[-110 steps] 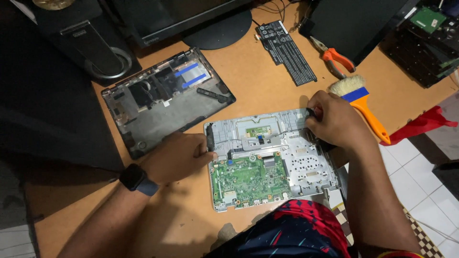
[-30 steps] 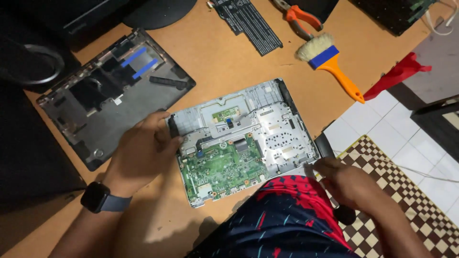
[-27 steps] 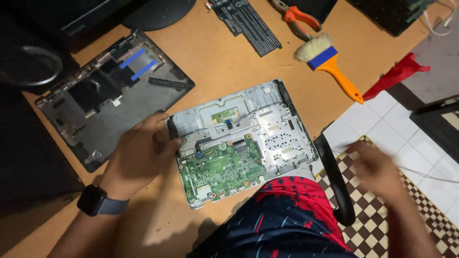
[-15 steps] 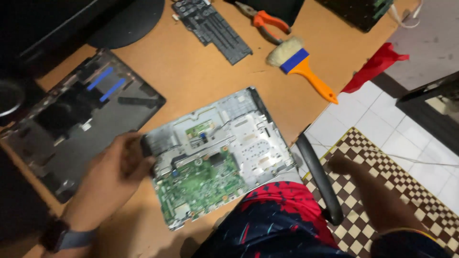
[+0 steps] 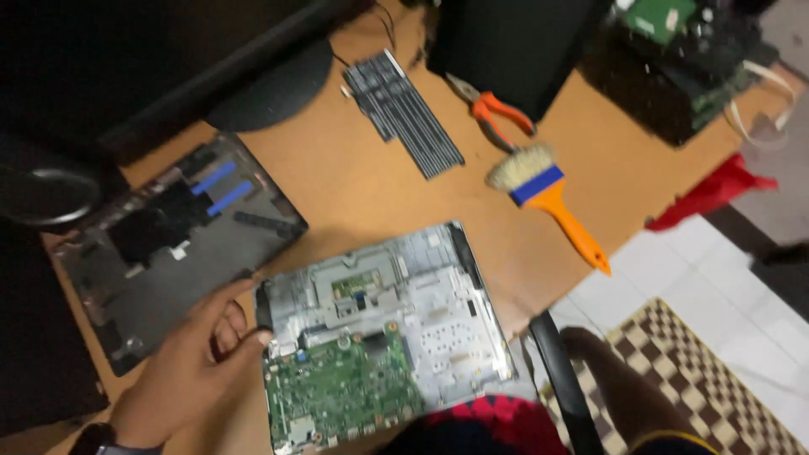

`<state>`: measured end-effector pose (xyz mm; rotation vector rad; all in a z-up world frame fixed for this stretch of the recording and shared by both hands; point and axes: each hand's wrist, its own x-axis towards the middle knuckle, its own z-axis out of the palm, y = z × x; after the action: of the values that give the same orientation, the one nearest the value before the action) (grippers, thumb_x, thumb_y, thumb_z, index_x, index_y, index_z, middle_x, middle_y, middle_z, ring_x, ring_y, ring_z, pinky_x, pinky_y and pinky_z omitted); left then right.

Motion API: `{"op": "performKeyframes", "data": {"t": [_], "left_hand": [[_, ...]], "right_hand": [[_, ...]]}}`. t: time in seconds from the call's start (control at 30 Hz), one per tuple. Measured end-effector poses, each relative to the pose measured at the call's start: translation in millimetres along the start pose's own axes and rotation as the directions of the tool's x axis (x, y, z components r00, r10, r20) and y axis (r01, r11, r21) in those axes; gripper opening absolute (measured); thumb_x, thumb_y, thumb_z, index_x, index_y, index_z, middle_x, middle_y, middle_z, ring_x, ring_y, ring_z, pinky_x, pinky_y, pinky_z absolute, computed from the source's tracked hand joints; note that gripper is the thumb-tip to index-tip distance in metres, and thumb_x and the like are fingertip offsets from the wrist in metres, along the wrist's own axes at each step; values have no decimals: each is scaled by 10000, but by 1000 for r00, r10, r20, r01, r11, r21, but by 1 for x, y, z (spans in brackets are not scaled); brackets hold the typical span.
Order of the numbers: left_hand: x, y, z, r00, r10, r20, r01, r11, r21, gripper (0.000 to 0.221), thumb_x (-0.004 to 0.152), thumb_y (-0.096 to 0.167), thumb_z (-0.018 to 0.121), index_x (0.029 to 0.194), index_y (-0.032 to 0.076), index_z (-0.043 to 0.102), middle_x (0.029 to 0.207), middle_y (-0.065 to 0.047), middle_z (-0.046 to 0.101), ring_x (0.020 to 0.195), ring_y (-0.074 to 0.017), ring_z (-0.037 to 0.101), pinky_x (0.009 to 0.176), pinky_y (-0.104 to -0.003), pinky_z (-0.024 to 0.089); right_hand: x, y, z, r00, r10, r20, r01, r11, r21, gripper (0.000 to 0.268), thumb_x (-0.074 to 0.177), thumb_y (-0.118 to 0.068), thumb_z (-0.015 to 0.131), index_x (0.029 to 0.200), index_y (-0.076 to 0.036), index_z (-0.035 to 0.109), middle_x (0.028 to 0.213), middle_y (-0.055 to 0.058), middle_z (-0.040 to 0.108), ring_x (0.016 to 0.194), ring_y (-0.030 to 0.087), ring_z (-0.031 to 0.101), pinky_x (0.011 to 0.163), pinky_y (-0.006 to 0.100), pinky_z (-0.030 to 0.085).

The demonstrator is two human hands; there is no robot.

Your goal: Disassembling a laptop by removing internal screws and extracting the battery component.

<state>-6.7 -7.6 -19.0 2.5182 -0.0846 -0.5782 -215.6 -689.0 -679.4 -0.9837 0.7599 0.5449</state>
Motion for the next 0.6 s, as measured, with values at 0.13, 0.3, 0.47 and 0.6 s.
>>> {"op": "performKeyframes", "data": {"t": [0.13, 0.3, 0.47, 0.6], "left_hand": [[-1, -2, 6, 980, 162, -117, -157, 986, 55, 667, 867, 327, 745, 1501, 250, 554, 865, 27, 618, 686, -131, 589, 685, -292, 503], [-1, 6, 2, 999, 48, -3, -48, 998, -28, 692, 920, 386, 695, 1563, 275, 465, 878, 17, 564, 673, -160, 558, 702, -391, 470], [-3, 18, 3, 999, -19, -33, 19, 1000, -23, 660, 914, 372, 724, 1529, 301, 495, 850, 25, 574, 674, -159, 549, 693, -401, 463], [-6, 24, 5, 994, -54, -91, 53, 999, -7, 627, 882, 356, 763, 1472, 290, 562, 846, 37, 581, 675, -138, 553, 660, -338, 470]], "right_hand": [[17, -119, 86, 996, -52, 67, 57, 995, -80, 156, 884, -109, 647, 858, 44, 667, 618, 225, 591, 511, 341, 592, 462, 459, 444], [95, -206, 155, 984, -56, 171, 92, 974, -209, 149, 884, -101, 648, 854, 44, 666, 621, 217, 589, 516, 334, 584, 463, 459, 439], [110, -210, 180, 978, -39, 203, 94, 959, -268, 142, 884, -94, 649, 850, 43, 665, 625, 210, 587, 521, 327, 577, 464, 459, 434], [103, -218, 214, 971, -41, 234, 114, 945, -305, 136, 884, -88, 650, 847, 43, 665, 627, 205, 586, 525, 321, 571, 465, 459, 430]]}}
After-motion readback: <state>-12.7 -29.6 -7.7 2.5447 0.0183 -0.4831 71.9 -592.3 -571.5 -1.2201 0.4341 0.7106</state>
